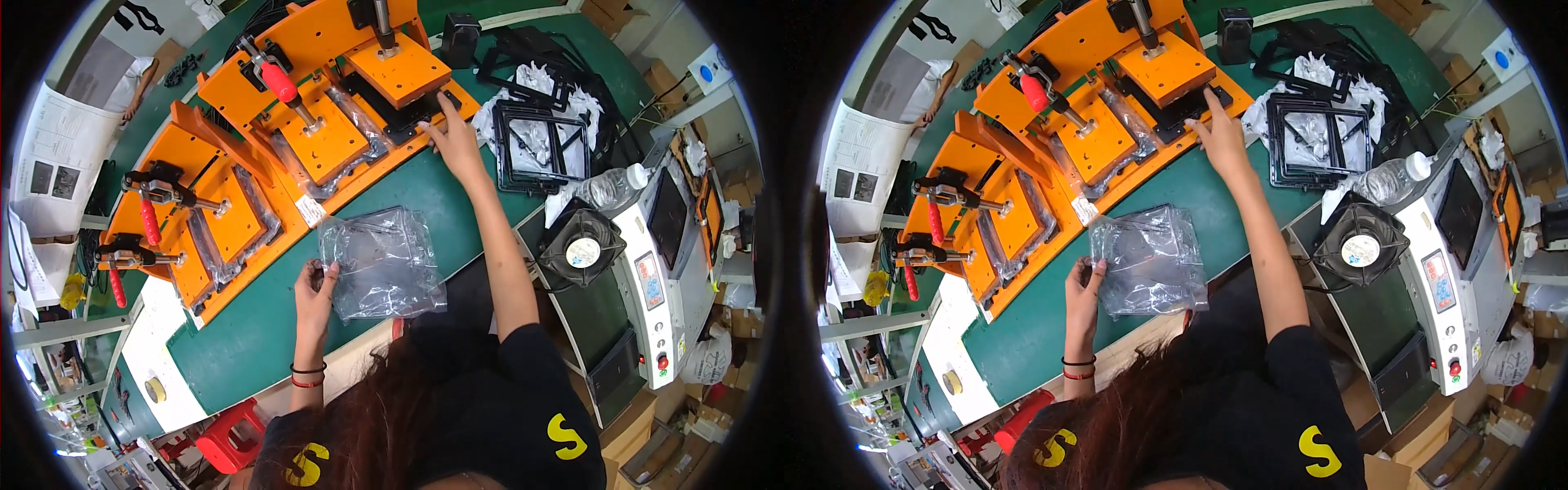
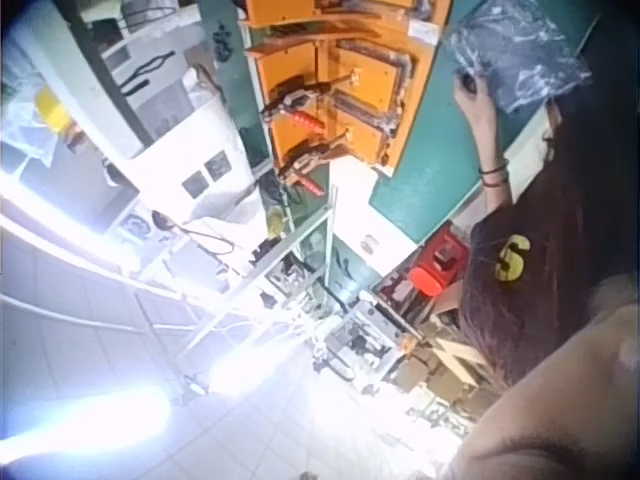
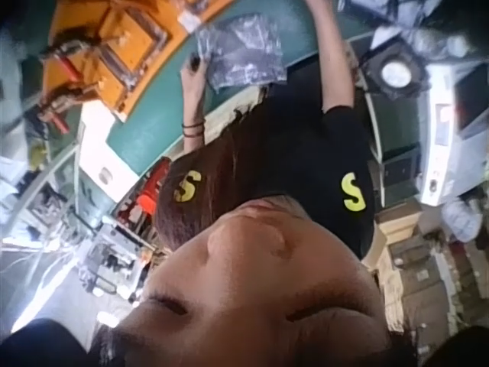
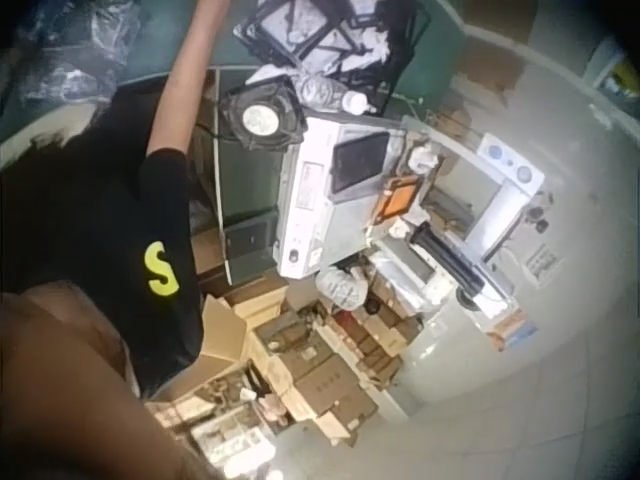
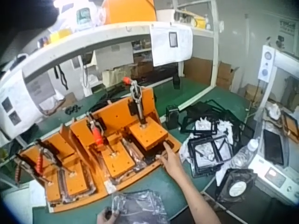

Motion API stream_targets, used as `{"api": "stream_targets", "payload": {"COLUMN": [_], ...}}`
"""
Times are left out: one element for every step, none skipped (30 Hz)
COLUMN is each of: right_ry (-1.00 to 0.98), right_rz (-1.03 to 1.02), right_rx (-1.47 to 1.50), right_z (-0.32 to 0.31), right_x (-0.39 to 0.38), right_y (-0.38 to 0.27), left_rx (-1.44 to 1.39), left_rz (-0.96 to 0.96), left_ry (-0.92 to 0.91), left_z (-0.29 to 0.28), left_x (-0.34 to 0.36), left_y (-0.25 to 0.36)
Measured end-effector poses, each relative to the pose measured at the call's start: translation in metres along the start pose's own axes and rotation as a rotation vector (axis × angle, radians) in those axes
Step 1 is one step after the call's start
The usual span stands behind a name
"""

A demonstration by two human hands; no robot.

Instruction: Unpacking electronic components, wiping them with a cloth, and placing them into specialized jigs for inspection or assembly.

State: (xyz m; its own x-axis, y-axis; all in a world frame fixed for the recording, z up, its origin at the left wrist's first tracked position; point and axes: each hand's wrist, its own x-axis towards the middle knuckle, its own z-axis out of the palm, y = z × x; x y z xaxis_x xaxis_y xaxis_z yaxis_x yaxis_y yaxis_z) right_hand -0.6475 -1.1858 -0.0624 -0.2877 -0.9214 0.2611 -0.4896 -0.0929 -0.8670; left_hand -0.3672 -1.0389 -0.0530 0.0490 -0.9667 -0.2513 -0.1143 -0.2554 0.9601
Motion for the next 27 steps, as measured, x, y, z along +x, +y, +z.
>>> {"api": "stream_targets", "payload": {"right_ry": [0.007, 0.001, -0.016, -0.069, -0.119, -0.184, -0.246, -0.279, -0.254, -0.229, -0.175, -0.193, -0.216, -0.170, -0.162, -0.109, -0.055, -0.051, -0.052, -0.051, -0.153, -0.166, -0.178, -0.130, -0.073, -0.009, -0.139], "right_rz": [0.070, 0.123, 0.172, 0.223, 0.276, 0.304, 0.337, 0.344, 0.285, 0.222, 0.115, 0.109, 0.096, 0.067, 0.063, 0.008, -0.045, -0.048, 0.066, 0.182, 0.320, 0.340, 0.360, 0.296, 0.220, 0.144, 0.178], "right_rx": [0.072, 0.015, -0.034, -0.123, -0.214, -0.238, -0.261, -0.196, -0.201, -0.206, -0.249, -0.240, -0.227, -0.154, -0.153, -0.082, -0.011, -0.008, 0.314, 0.636, 0.789, 0.811, 0.833, 0.773, 0.706, 0.628, 0.608], "right_z": [-0.004, -0.010, -0.012, -0.015, -0.018, -0.024, -0.027, -0.025, -0.021, -0.018, -0.011, -0.008, -0.003, 0.002, 0.003, 0.005, 0.006, 0.007, 0.007, 0.006, 0.000, -0.010, -0.019, -0.022, -0.021, -0.026, -0.042], "right_x": [-0.018, -0.040, -0.062, -0.086, -0.108, -0.125, -0.138, -0.144, -0.146, -0.146, -0.145, -0.144, -0.141, -0.140, -0.139, -0.138, -0.137, -0.137, -0.137, -0.138, -0.136, -0.133, -0.128, -0.121, -0.112, -0.101, -0.087], "right_y": [-0.015, -0.019, -0.023, -0.031, -0.035, -0.036, -0.036, -0.033, -0.035, -0.039, -0.033, -0.031, -0.031, -0.026, -0.023, -0.022, -0.021, -0.020, -0.019, -0.018, -0.016, -0.020, -0.024, -0.019, -0.019, -0.022, -0.025], "left_rx": [0.005, 0.009, -0.089, -0.190, -0.186, -0.319, -0.446, -0.445, -0.442, -0.388, -0.337, -0.262, -0.262, -0.233, -0.205, -0.167, -0.165, -0.137, -0.110, -0.139, -0.031, 0.077, 0.025, 0.004, -0.013, -0.001, 0.131], "left_rz": [0.008, 0.006, -0.013, -0.035, -0.039, -0.101, -0.166, -0.109, -0.110, 0.003, 0.117, 0.164, 0.172, 0.228, 0.285, 0.317, 0.324, 0.367, 0.408, 0.433, 0.369, 0.306, 0.246, 0.251, 0.257, 0.262, 0.362], "left_ry": [-0.003, -0.005, 0.001, 0.003, 0.008, -0.051, -0.113, -0.157, -0.168, -0.154, -0.147, -0.164, -0.168, -0.176, -0.183, -0.146, -0.145, -0.154, -0.163, -0.125, -0.204, -0.284, -0.247, -0.253, -0.245, -0.267, -0.288], "left_z": [0.003, 0.005, 0.003, 0.003, 0.002, 0.004, 0.007, 0.011, 0.013, 0.013, 0.016, 0.016, 0.019, 0.023, 0.026, 0.024, 0.021, 0.017, 0.014, 0.013, 0.002, -0.001, 0.008, 0.017, 0.021, 0.026, 0.032], "left_x": [0.001, 0.003, 0.003, 0.001, 0.001, 0.002, 0.002, 0.003, 0.002, -0.001, -0.002, -0.003, -0.006, -0.010, -0.014, -0.017, -0.018, -0.017, -0.017, -0.015, -0.010, -0.007, -0.008, -0.003, 0.003, 0.011, 0.023], "left_y": [0.007, 0.009, 0.011, 0.011, 0.009, 0.011, 0.014, 0.020, 0.019, 0.019, 0.018, 0.017, 0.021, 0.028, 0.031, 0.029, 0.028, 0.027, 0.027, 0.026, 0.022, 0.029, 0.036, 0.042, 0.047, 0.048, 0.051]}}
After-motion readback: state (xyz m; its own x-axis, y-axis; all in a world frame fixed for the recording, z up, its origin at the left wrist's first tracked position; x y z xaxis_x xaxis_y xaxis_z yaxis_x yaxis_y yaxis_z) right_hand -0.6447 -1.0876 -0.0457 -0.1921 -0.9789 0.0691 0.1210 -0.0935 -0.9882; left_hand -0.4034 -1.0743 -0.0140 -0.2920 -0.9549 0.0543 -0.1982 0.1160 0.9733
